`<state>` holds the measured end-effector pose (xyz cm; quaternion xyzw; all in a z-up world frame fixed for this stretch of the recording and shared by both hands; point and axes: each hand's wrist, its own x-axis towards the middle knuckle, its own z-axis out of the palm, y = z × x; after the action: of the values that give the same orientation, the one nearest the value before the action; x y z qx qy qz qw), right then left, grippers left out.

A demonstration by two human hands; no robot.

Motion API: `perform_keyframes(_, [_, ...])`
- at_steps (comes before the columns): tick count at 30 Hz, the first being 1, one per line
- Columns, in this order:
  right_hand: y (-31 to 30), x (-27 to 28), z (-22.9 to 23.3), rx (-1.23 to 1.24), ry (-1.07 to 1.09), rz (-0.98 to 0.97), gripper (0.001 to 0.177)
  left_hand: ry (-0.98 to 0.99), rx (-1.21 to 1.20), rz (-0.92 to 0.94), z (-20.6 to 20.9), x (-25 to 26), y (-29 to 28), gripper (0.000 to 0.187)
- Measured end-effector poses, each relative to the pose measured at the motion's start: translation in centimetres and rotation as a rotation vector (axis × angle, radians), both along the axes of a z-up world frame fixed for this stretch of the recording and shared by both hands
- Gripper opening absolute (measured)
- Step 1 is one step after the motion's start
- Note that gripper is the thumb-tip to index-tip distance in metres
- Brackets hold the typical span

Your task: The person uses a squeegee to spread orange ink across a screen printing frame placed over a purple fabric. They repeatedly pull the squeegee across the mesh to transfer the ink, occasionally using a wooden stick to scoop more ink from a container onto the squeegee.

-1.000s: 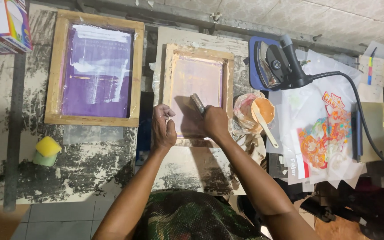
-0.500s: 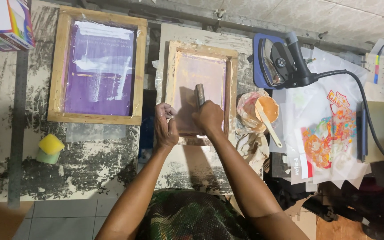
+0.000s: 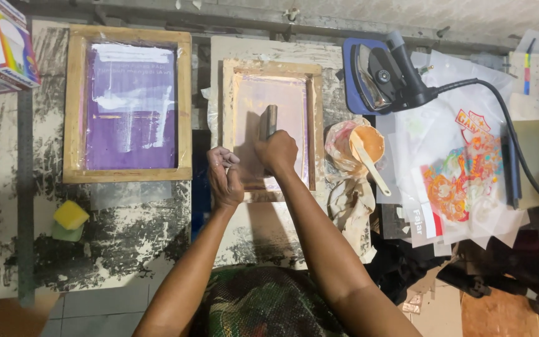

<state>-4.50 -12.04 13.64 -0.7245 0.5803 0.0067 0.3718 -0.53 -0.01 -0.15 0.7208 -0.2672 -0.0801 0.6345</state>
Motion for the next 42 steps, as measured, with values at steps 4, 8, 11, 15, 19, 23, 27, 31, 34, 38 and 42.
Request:
perform_keyframes(4, [-2.4,-1.6,-6.9,0.005,-0.141,-0.088,0.041,-0.027,0.001,-0.002,0.0,0.1,0.0,0.033])
perform_keyframes(8, [-2.2,-3.1,-4.6,0.204,-0.242,-0.181,0.053,-0.025,-0.007,0.000,0.0,0.2,0.4,0.032])
perform_keyframes(11, [-4.0,-5.0,-5.2,0.305,-0.326,-0.207,0.060,-0.001,-0.017,-0.017,-0.5,0.3,0.6,0.031])
perform_keyframes(15, [-6.9,-8.0,-2.8,0.367,-0.424,-0.200,0.053,0.026,-0.009,-0.045,-0.3,0.5,0.4,0.031])
perform_keyframes(19, [-7.0,-8.3,1.0,0.395,-0.485,-0.243,0.068,0.029,0.022,-0.042,0.3,0.5,0.5,0.031])
perform_keyframes(23, [-11.1,-7.9,-3.5,0.436,-0.527,-0.217,0.054,0.031,0.026,-0.040,1.0,0.6,0.5,0.025])
perform_keyframes(27, [-12.3,-7.8,-3.8,0.402,-0.667,-0.261,0.055,-0.031,0.026,-0.029,2.0,0.5,0.3,0.020])
perform_keyframes(31, [-9.8,-7.0,-3.0,0.517,-0.907,-0.423,0.054,-0.213,0.136,-0.092,1.5,-1.8,-0.5,0.023])
perform_keyframes(34, [-6.1,-5.4,-1.8,0.526,-1.095,-0.597,0.039,-0.025,0.139,-0.180,4.9,-4.4,-2.5,0.020])
perform_keyframes(38, [-0.7,-3.6,0.5,0.403,-1.180,-0.810,0.043,0.665,0.104,-0.314,10.0,-5.5,-4.3,0.044])
perform_keyframes(42, [2.5,-2.9,4.6,0.256,-0.980,-0.870,0.046,1.036,0.073,-0.053,14.7,-5.8,-5.1,0.076])
